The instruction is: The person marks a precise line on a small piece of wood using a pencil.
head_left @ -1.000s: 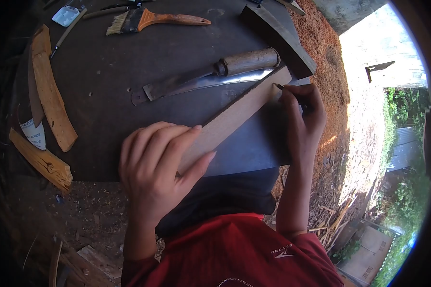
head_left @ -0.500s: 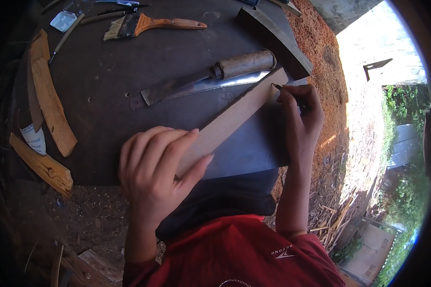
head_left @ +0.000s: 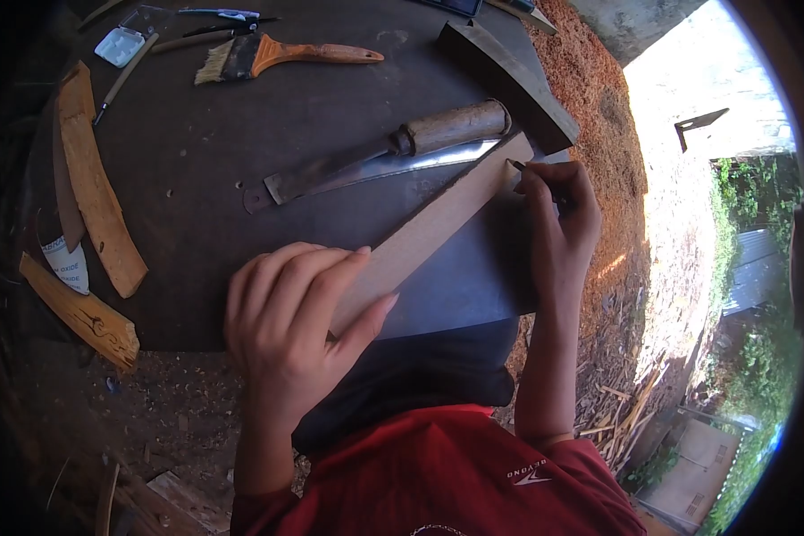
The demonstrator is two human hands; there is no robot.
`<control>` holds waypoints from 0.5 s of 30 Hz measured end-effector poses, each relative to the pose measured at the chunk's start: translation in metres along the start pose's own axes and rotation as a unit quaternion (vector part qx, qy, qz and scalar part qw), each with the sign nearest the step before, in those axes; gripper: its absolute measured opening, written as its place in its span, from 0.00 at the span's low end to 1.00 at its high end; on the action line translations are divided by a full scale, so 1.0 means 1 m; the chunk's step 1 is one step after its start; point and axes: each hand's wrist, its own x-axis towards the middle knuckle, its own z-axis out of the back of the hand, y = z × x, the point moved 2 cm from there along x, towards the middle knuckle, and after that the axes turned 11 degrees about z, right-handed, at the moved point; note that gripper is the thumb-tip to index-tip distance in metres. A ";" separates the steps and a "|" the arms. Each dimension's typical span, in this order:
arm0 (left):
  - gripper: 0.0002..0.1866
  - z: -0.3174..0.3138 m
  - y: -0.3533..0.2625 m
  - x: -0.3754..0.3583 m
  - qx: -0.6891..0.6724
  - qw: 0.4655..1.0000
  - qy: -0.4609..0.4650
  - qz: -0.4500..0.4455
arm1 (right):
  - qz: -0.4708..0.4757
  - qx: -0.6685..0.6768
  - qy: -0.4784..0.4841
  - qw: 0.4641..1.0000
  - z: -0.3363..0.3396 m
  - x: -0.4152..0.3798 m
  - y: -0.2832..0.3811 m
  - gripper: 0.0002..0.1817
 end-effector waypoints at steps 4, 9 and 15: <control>0.21 0.000 0.000 0.000 -0.001 1.000 0.003 0.003 | 0.000 -0.002 -0.002 1.000 0.000 0.000 0.000 0.06; 0.21 0.000 0.001 -0.001 0.002 1.000 0.002 0.003 | -0.003 0.005 -0.005 1.000 0.000 0.000 -0.003 0.06; 0.21 0.000 -0.001 0.000 0.005 1.000 0.003 0.003 | 0.000 0.005 -0.004 1.000 0.000 0.000 -0.004 0.06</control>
